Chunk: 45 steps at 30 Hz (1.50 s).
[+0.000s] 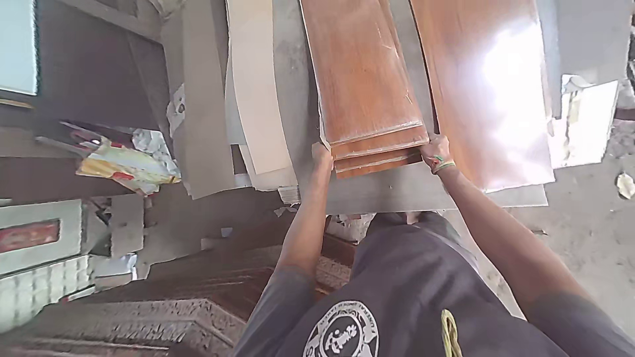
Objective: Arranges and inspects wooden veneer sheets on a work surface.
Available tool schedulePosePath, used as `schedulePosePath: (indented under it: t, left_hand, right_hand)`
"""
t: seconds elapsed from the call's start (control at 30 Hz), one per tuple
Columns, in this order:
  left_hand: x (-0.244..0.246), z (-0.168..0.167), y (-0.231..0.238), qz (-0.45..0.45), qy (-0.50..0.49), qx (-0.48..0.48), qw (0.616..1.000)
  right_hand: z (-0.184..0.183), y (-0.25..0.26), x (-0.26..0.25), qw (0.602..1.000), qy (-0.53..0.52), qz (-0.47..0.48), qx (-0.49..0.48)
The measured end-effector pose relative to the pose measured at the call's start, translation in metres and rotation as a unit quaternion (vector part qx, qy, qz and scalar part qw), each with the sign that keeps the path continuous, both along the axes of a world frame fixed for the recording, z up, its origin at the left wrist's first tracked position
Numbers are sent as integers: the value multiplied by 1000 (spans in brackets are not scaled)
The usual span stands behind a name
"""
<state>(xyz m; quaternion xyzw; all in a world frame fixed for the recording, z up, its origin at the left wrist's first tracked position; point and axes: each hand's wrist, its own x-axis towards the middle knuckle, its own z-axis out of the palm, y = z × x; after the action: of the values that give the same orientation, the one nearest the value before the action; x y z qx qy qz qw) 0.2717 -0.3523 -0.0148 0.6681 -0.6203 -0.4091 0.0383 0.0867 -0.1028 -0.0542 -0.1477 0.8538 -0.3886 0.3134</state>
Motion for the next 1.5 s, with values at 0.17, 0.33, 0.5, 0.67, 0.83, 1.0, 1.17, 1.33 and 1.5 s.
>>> schedulePosePath:
  t: [0.17, 0.33, 0.5, 0.67, 0.83, 1.0, 1.17, 1.33, 1.5]
  left_hand:
    - [3, -3, -1, -20, 33, -6, 999]
    - [1, 5, 0, -21, 8, 27, 999]
    - [1, 0, 1, 9, 27, 31, 999]
    - [1, -6, 0, -26, -36, -31, 999]
    - [-2, 3, -2, -65, -89, -94, 990]
    - [-2, -4, -4, -76, -84, -99, 989]
    - [-1, -4, -5, -105, -113, -112, 982]
    - [2, -1, -7, -105, -111, -115, 982]
    - [1, 0, -8, -97, -117, -106, 983]
  right_hand:
    - [7, 5, 8, 1000, -2, 13, -7]
    - [2, 7, 4, 999, -18, 12, -37]
    - [-5, 5, -5, 998, -39, 9, -43]
    - [-7, 4, -2, 999, -27, 23, -3]
    - [-13, 1, 1, 999, -31, 7, 17]
    - [-15, 1, 2, 999, -9, 21, 37]
    - [-4, 2, 3, 999, 11, 35, 24]
    - [-3, 3, 2, 998, 24, 47, 42]
    - [-10, 3, 0, 997, 34, 50, 40]
